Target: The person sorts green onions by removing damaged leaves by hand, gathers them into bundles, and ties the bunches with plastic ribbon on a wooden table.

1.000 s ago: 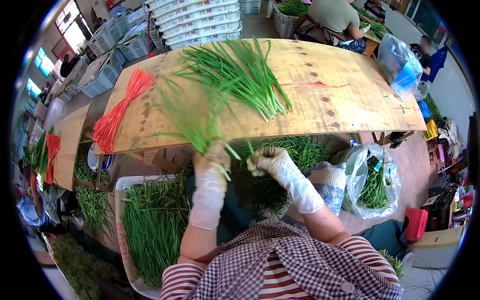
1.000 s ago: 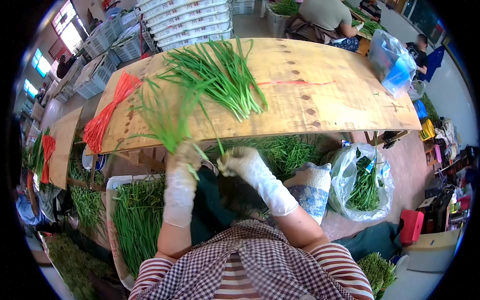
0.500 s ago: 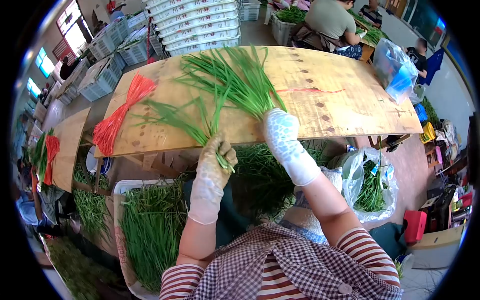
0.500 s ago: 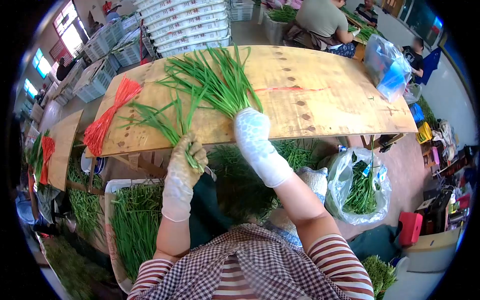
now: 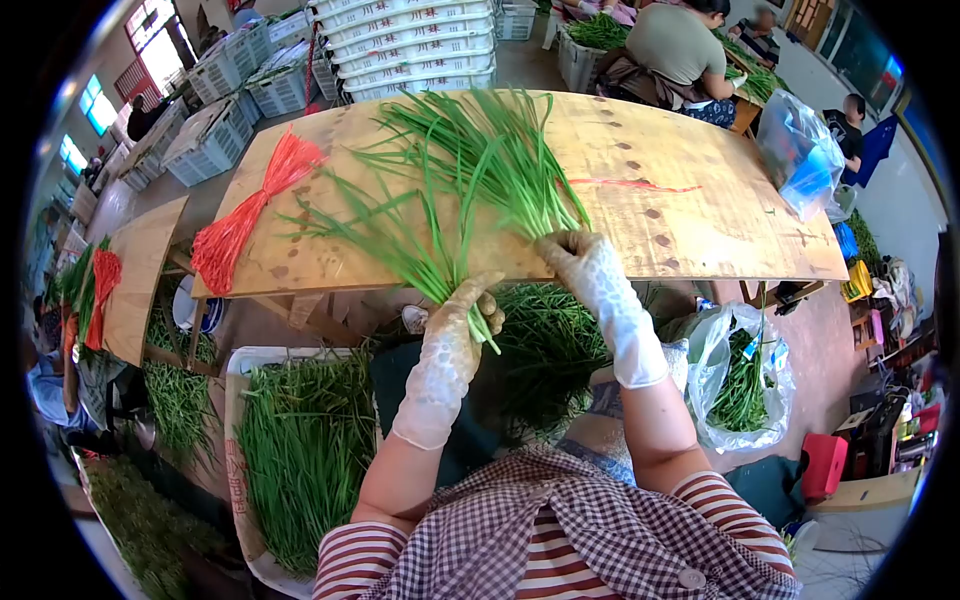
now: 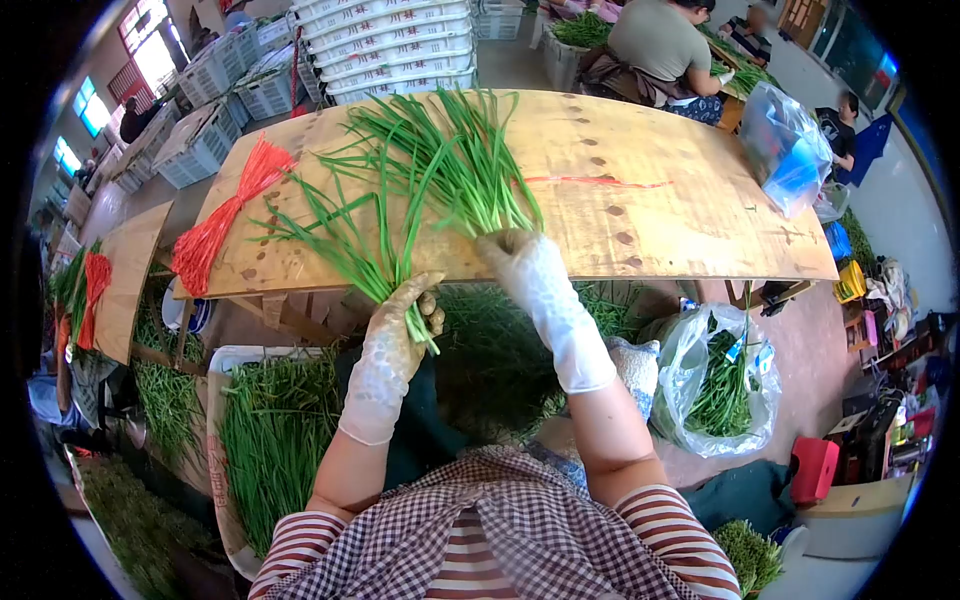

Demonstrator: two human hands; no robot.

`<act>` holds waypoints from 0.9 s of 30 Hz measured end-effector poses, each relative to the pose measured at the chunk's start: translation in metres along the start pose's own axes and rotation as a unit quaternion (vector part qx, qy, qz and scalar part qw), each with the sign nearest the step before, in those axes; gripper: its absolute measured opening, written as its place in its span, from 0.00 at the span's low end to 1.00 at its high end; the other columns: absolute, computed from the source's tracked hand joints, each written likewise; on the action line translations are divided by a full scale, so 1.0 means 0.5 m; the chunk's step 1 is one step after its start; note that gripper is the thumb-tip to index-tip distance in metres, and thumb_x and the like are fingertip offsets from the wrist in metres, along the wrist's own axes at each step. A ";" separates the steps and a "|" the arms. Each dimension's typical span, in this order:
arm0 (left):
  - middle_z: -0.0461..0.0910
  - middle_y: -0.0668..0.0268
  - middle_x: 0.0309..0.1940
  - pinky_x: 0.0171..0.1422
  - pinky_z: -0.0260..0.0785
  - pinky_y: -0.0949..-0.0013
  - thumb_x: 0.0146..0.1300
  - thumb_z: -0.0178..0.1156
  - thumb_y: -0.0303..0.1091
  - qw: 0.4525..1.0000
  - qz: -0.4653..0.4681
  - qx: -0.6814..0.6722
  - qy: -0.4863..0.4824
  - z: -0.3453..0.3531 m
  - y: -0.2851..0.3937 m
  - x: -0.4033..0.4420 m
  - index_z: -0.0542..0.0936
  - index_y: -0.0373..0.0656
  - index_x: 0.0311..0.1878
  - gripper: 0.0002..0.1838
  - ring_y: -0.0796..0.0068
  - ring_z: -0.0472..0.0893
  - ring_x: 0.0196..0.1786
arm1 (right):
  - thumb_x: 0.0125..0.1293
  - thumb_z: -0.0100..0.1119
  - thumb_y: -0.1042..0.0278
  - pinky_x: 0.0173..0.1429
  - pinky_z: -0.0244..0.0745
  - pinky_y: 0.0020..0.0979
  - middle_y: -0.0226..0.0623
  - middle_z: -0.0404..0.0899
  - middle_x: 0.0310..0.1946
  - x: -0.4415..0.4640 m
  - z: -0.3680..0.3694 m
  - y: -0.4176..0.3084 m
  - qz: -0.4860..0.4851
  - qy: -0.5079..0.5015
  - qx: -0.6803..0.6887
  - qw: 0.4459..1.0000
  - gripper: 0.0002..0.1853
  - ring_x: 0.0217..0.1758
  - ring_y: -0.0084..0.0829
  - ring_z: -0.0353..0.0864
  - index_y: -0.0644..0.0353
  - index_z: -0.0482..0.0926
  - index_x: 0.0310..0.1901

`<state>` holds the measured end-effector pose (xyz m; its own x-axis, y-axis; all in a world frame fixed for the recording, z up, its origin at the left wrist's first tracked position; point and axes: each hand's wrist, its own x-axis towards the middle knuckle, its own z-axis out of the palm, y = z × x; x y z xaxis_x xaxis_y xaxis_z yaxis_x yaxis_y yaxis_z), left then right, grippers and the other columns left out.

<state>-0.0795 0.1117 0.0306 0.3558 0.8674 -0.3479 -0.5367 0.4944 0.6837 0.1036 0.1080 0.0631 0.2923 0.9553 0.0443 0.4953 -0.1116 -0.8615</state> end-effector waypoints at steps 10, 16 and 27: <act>0.63 0.75 0.16 0.21 0.54 0.78 0.63 0.64 0.37 0.994 -0.061 -0.050 -0.071 -0.023 -0.014 0.018 0.76 0.42 0.32 0.10 0.84 0.61 0.17 | 0.65 0.62 0.57 0.25 0.64 0.19 0.26 0.74 0.21 -0.088 0.048 0.034 0.135 -0.213 0.326 0.911 0.14 0.20 0.17 0.69 0.62 0.82 0.36; 0.68 0.76 0.16 0.19 0.55 0.77 0.59 0.67 0.32 0.983 0.083 0.145 0.076 -0.017 -0.026 -0.004 0.79 0.37 0.36 0.09 0.85 0.62 0.15 | 0.56 0.69 0.52 0.42 0.77 0.34 0.46 0.84 0.30 -0.100 0.070 0.043 0.032 -0.055 0.009 0.998 0.22 0.33 0.36 0.84 0.68 0.83 0.38; 0.64 0.77 0.12 0.16 0.50 0.77 0.56 0.67 0.27 0.990 0.089 0.096 0.054 0.006 -0.018 -0.041 0.80 0.34 0.37 0.09 0.85 0.61 0.12 | 0.60 0.63 0.66 0.30 0.68 0.24 0.34 0.80 0.27 -0.115 0.093 0.099 0.174 -0.242 0.588 0.751 0.11 0.24 0.23 0.73 0.67 0.81 0.34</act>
<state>-0.0797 0.0893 0.0332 0.1801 0.9459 -0.2699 -0.4243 0.3223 0.8462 0.0731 0.0606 -0.0057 -0.2368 0.9436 -0.2316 -0.6921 -0.3311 -0.6413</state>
